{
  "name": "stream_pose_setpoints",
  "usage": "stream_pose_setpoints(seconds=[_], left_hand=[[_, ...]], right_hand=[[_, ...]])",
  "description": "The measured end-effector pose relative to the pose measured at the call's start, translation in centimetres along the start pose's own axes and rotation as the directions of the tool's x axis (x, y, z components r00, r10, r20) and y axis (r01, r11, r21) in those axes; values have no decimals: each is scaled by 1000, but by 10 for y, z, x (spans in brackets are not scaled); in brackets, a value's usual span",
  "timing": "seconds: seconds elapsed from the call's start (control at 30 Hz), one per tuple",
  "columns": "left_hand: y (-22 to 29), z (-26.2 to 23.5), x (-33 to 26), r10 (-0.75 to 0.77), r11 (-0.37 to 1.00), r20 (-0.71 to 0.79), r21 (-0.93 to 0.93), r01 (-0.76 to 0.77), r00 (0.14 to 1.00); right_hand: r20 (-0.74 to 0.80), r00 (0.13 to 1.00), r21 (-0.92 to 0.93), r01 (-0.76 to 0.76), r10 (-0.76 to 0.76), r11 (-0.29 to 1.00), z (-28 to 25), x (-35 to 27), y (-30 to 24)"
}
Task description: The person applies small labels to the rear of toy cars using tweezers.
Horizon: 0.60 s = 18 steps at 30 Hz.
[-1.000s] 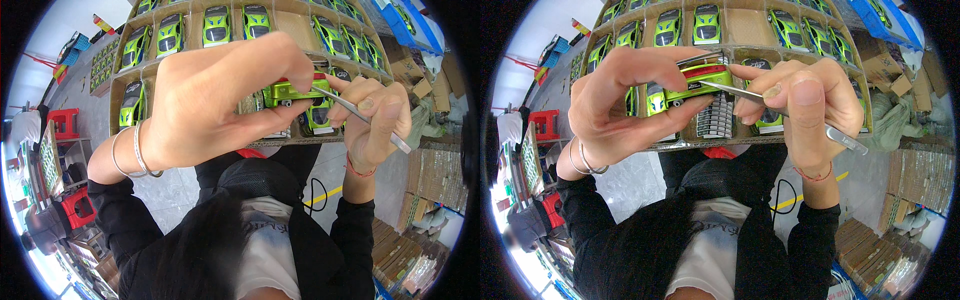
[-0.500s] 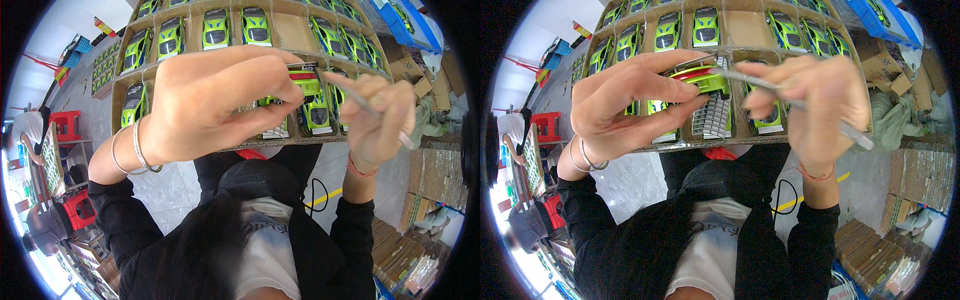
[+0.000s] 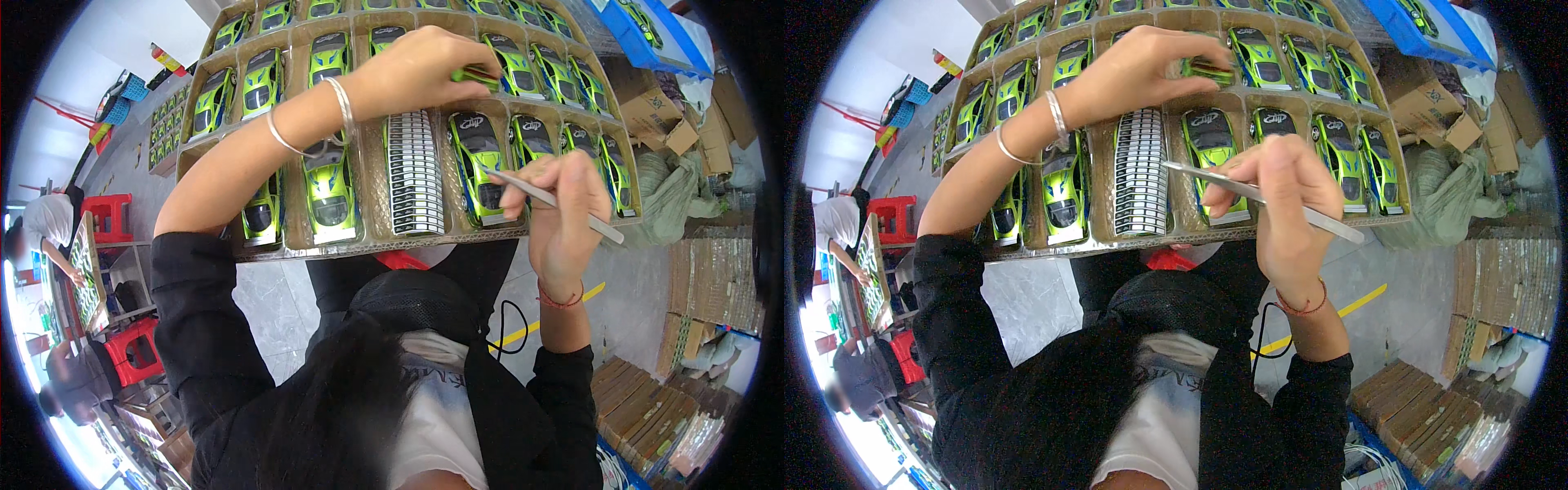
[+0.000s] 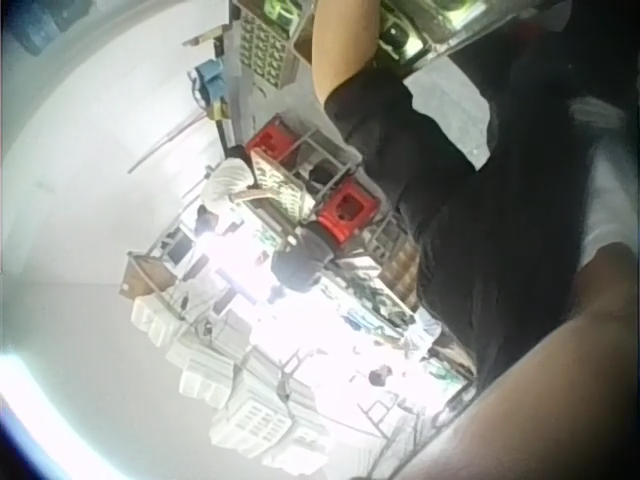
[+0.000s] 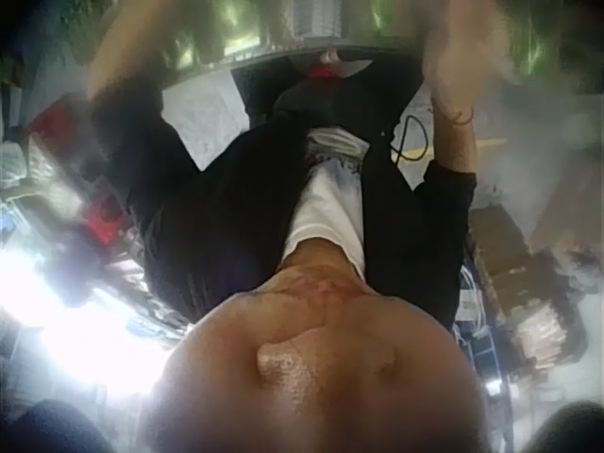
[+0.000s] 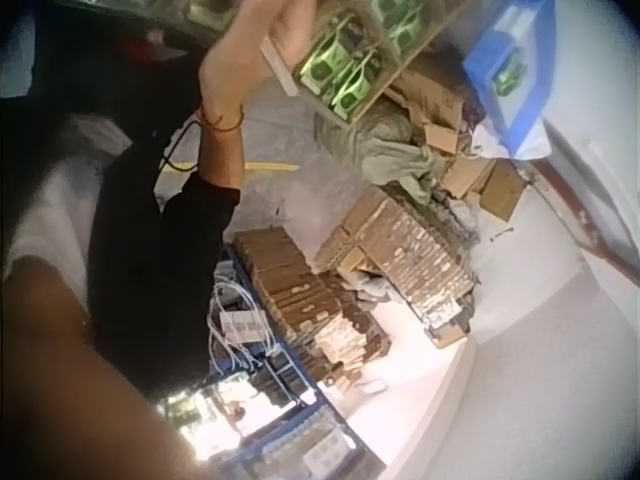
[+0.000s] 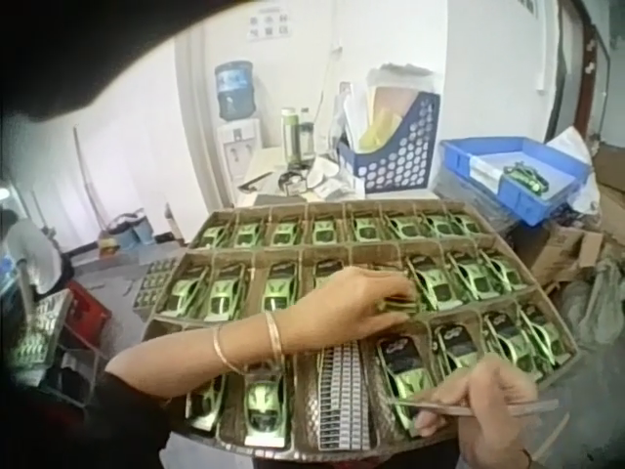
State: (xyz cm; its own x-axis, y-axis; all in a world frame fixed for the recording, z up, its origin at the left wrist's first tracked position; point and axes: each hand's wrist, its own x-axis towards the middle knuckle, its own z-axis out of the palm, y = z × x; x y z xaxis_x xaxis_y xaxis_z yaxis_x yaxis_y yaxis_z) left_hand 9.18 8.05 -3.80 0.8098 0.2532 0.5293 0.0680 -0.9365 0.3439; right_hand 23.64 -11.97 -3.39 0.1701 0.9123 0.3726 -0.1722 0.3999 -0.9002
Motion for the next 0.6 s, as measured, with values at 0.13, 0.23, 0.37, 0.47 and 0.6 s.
stream_pose_setpoints(seconds=[0.13,0.23,0.37,0.47,0.6], left_hand=[[-2,-40,-21,-192,980,64,-41,195,979],[-4,-63,-37,-160,987,254,22,160,954],[-8,-66,-52,-191,975,292,164,148,937],[-18,-63,-58,-89,984,292,175,38,952],[11,-75,-35,-104,939,327,344,-16,939]], right_hand=[[88,991,-49,-92,96,995,-2,4,-1],[118,971,-107,-197,209,975,4,12,-4],[146,960,-234,-202,240,951,18,20,1],[161,951,-262,-217,265,940,22,21,6],[138,942,-199,-275,305,941,19,18,14]])
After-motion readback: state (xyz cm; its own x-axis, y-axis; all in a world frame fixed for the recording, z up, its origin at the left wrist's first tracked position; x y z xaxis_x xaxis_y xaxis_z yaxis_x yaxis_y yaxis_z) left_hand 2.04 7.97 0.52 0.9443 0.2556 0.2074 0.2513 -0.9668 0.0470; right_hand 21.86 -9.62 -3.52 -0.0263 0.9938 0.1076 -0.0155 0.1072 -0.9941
